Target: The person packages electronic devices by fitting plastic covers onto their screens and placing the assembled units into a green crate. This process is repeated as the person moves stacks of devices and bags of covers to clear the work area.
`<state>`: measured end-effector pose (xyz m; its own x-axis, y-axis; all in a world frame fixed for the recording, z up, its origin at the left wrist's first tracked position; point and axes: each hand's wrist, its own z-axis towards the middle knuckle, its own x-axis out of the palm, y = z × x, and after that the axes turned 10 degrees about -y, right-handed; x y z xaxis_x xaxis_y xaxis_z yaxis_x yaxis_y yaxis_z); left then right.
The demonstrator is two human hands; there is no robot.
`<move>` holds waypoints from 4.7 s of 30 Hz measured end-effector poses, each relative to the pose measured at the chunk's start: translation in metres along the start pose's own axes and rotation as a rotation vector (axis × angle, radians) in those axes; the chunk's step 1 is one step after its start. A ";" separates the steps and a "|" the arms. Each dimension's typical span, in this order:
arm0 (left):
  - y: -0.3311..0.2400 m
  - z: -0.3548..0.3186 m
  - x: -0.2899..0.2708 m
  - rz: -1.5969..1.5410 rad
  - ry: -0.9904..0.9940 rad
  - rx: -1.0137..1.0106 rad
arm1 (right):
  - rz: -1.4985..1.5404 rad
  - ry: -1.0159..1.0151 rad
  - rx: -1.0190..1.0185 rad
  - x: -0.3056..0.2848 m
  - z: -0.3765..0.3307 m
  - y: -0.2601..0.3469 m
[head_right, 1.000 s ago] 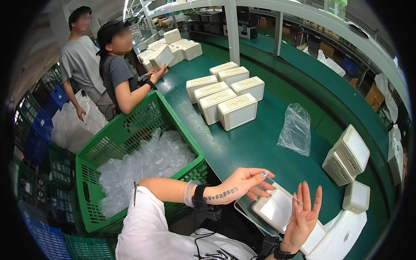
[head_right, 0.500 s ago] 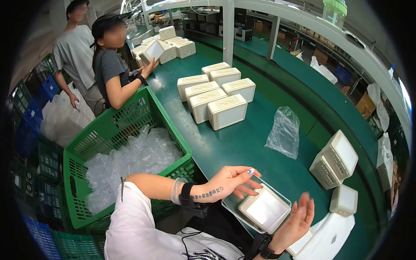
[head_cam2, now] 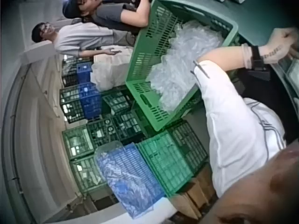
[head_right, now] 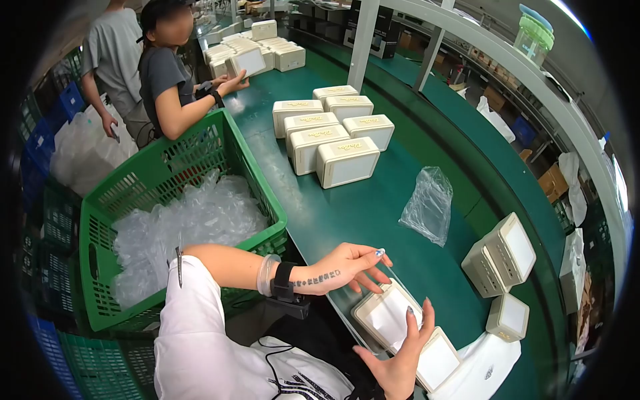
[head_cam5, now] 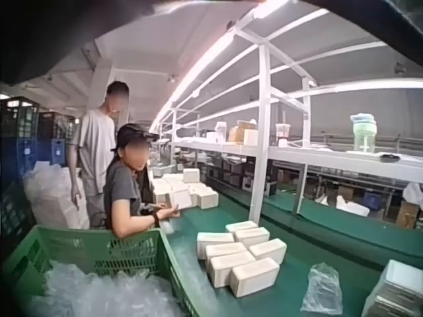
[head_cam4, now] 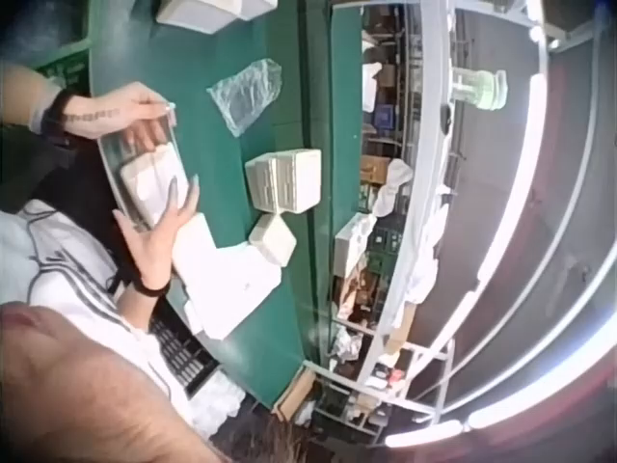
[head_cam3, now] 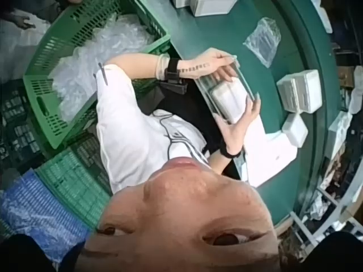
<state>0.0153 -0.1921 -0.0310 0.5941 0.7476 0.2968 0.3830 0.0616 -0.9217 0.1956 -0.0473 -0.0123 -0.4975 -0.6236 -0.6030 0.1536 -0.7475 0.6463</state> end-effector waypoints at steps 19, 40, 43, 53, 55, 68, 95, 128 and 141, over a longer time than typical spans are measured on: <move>0.009 0.046 -0.047 0.132 -0.542 0.259 | 0.088 -0.201 -0.126 0.008 0.018 -0.036; 0.028 0.025 -0.030 0.885 0.261 0.609 | 0.029 0.032 0.284 -0.017 -0.025 -0.071; 0.034 0.025 -0.025 0.928 0.326 0.656 | -0.039 0.065 0.289 -0.018 -0.023 -0.068; 0.030 0.028 -0.016 1.005 0.432 0.551 | -0.143 0.155 0.376 -0.025 -0.019 -0.055; 0.028 0.029 -0.015 0.991 0.435 0.521 | -0.160 0.165 0.373 -0.029 -0.019 -0.056; 0.023 0.027 -0.014 0.962 0.364 0.396 | -0.234 0.208 0.285 -0.032 -0.014 -0.059; 0.017 0.014 -0.019 0.030 0.031 -0.196 | -0.078 -0.045 0.177 -0.023 -0.014 -0.050; 0.024 0.031 -0.003 1.300 0.312 0.828 | -0.140 0.254 0.414 -0.045 -0.004 -0.048; 0.016 0.031 -0.005 1.366 0.423 0.678 | -0.267 0.385 0.427 -0.042 0.006 -0.049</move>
<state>-0.0033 -0.1745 -0.0544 0.4025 0.2612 -0.8774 -0.8889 -0.1177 -0.4428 0.2038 0.0164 -0.0157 -0.1164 -0.5254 -0.8429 -0.3268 -0.7811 0.5320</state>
